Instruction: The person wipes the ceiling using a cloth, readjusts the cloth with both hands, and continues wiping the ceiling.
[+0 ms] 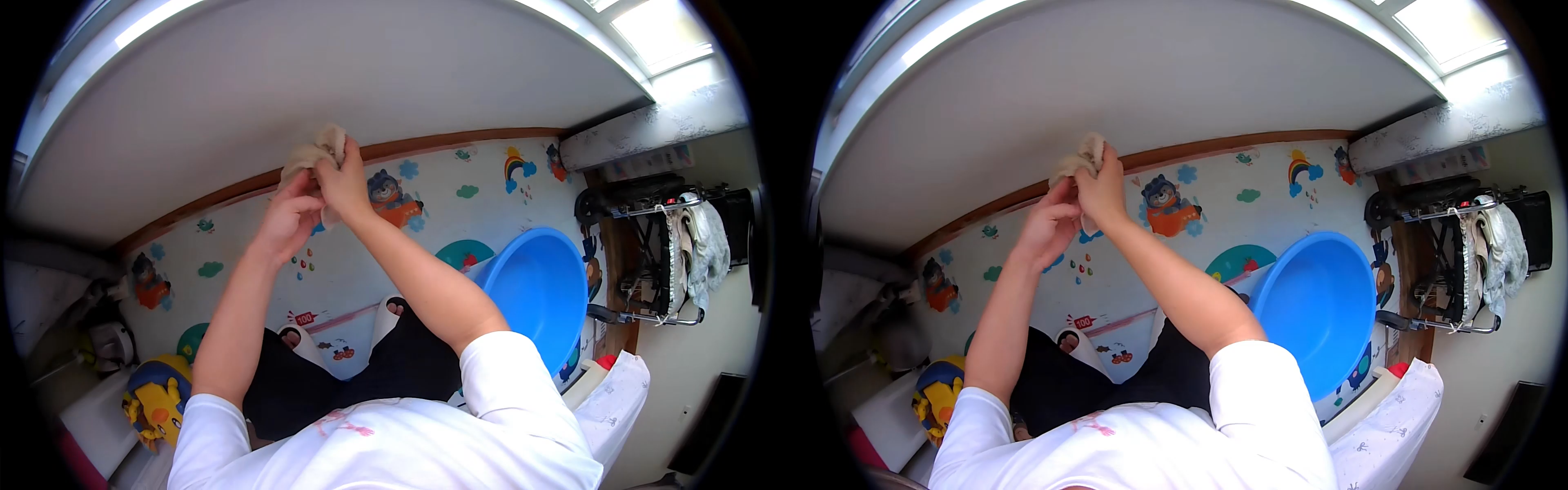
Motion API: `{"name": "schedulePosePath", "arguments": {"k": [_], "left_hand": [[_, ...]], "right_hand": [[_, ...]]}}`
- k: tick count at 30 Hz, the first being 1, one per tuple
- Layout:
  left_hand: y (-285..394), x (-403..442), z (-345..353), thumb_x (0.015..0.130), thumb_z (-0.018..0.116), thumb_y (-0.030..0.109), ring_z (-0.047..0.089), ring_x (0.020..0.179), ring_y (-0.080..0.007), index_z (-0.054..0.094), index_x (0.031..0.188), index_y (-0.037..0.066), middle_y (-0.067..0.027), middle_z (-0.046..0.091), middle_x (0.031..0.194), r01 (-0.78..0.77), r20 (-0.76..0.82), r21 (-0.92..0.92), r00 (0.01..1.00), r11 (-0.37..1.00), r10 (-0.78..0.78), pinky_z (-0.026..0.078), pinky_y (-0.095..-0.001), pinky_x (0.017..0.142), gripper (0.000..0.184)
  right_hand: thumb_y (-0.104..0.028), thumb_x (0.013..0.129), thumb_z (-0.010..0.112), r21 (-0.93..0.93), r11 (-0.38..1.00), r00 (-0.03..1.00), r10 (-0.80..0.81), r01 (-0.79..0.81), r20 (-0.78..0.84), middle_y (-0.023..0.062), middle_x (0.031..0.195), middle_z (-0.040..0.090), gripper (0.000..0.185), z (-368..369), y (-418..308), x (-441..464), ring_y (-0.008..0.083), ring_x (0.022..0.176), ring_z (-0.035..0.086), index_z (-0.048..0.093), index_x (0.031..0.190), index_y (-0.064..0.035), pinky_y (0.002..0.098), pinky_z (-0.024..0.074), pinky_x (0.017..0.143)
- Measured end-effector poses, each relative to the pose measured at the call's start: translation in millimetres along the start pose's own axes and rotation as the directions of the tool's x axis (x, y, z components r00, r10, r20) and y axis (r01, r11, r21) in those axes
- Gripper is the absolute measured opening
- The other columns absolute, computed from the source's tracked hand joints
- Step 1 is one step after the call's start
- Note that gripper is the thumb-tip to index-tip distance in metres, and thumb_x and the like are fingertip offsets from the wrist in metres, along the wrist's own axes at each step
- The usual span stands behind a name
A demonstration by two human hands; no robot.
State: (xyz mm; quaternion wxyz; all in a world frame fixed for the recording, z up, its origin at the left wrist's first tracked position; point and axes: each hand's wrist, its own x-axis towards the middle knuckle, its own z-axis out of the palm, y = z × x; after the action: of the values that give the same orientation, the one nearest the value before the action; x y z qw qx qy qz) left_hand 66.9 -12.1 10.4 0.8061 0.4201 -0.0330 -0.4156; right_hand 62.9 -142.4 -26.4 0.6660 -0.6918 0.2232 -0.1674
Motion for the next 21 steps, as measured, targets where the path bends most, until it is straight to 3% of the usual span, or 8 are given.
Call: {"name": "schedulePosePath", "arguments": {"k": [2, 7, 8, 10, 12, 13, 17, 21], "left_hand": [[-0.6, -4.5, 4.9, 0.085, 0.05, 0.004, 0.053, 0.117, -0.0202, 0.042, 0.139, 0.006, -0.01, 0.052, 0.13, 0.015, 0.07, -0.016, 0.997, 1.0, -0.014, 0.043, -0.0361, 0.098, 0.055], [10.6, -23.9, 17.9, 0.087, 0.049, 0.017, 0.056, 0.113, -0.0195, 0.046, 0.135, 0.005, -0.0084, 0.055, 0.129, 0.228, 0.142, 0.06, 0.962, 0.972, -0.234, 0.043, -0.0387, 0.096, 0.05], [8.3, -25.8, 19.0, 0.088, 0.049, 0.019, 0.057, 0.111, -0.0211, 0.048, 0.133, 0.004, -0.0087, 0.056, 0.126, 0.219, 0.081, 0.295, 0.964, 0.93, -0.253, 0.044, -0.0395, 0.094, 0.048], [0.5, -30.9, 21.0, 0.089, 0.05, 0.023, 0.06, 0.106, -0.0244, 0.051, 0.128, 0.004, -0.0094, 0.06, 0.12, 0.209, -0.047, 0.696, 0.968, 0.687, -0.247, 0.046, -0.0412, 0.092, 0.044], [-13.7, -42.5, 21.7, 0.09, 0.051, 0.026, 0.061, 0.103, -0.0285, 0.054, 0.123, 0.004, -0.0116, 0.062, 0.113, -0.093, 0.111, 0.982, 0.988, 0.164, -0.107, 0.047, -0.0419, 0.089, 0.04], [-20.0, -47.2, 21.7, 0.09, 0.052, 0.028, 0.061, 0.101, -0.0306, 0.056, 0.12, 0.004, -0.0127, 0.064, 0.11, -0.226, 0.217, 0.962, 0.973, -0.15, -0.078, 0.047, -0.0423, 0.087, 0.038], [-34.3, -59.5, 27.6, 0.09, 0.053, 0.023, 0.06, 0.101, -0.0341, 0.057, 0.12, 0.007, -0.0166, 0.064, 0.105, -0.279, 0.199, 0.932, 0.927, -0.232, -0.317, 0.049, -0.0442, 0.087, 0.034], [-34.7, -68.4, 35.8, 0.091, 0.051, 0.022, 0.062, 0.099, -0.0343, 0.059, 0.119, 0.006, -0.0162, 0.064, 0.103, -0.321, 0.243, 0.925, 0.912, -0.205, -0.33, 0.05, -0.0445, 0.086, 0.033]], "right_hand": [[-0.011, 0.081, 0.058, 0.174, 0.984, 0.994, 0.06, -0.043, -0.094, 0.0211, 0.114, 0.057, 0.051, -1.0, 6.0, 4.8, 0.0327, 0.106, 0.057, 0.044, 0.128, 0.0021, 0.0397, 0.0446, 0.093], [-0.011, 0.082, 0.056, 0.212, 0.977, 0.932, 0.08, -0.004, -0.354, 0.0166, 0.112, 0.06, 0.041, -32.1, -20.9, 28.6, 0.0269, 0.101, 0.059, 0.048, 0.12, 0.0017, 0.0375, 0.045, 0.09], [-0.011, 0.082, 0.056, 0.138, 0.988, 0.932, -0.02, 0.075, -0.363, 0.0166, 0.112, 0.06, 0.041, -42.9, -24.2, 36.3, 0.0268, 0.101, 0.059, 0.048, 0.121, 0.0012, 0.0372, 0.0449, 0.09], [-0.012, 0.083, 0.056, -0.056, 0.969, 0.886, -0.244, 0.242, -0.394, 0.0172, 0.113, 0.057, 0.043, -59.1, -39.1, 48.8, 0.029, 0.1, 0.058, 0.048, 0.123, 0.0003, 0.0371, 0.0448, 0.09], [-0.013, 0.082, 0.057, -0.28, 0.888, 0.789, -0.455, 0.366, -0.413, 0.0185, 0.116, 0.054, 0.046, -67.5, -62.4, 56.9, 0.0333, 0.099, 0.058, 0.047, 0.126, -0.0002, 0.0383, 0.0455, 0.09], [-0.014, 0.082, 0.057, -0.381, 0.832, 0.735, -0.542, 0.403, -0.407, 0.0191, 0.116, 0.052, 0.047, -69.7, -73.3, 62.3, 0.0351, 0.099, 0.058, 0.047, 0.127, -0.0003, 0.0392, 0.0463, 0.089], [-0.016, 0.082, 0.058, -0.586, 0.694, 0.616, -0.691, 0.418, -0.378, 0.0203, 0.114, 0.048, 0.05, -68.8, -106.7, 69.6, 0.0393, 0.093, 0.058, 0.047, 0.128, -0.0017, 0.0443, 0.0504, 0.082], [-0.017, 0.081, 0.059, -0.714, 0.573, 0.557, -0.772, 0.403, -0.305, 0.0193, 0.111, 0.048, 0.048, -67.0, -110.1, 79.8, 0.0371, 0.086, 0.06, 0.049, 0.127, -0.0047, 0.0453, 0.0529, 0.074]]}}
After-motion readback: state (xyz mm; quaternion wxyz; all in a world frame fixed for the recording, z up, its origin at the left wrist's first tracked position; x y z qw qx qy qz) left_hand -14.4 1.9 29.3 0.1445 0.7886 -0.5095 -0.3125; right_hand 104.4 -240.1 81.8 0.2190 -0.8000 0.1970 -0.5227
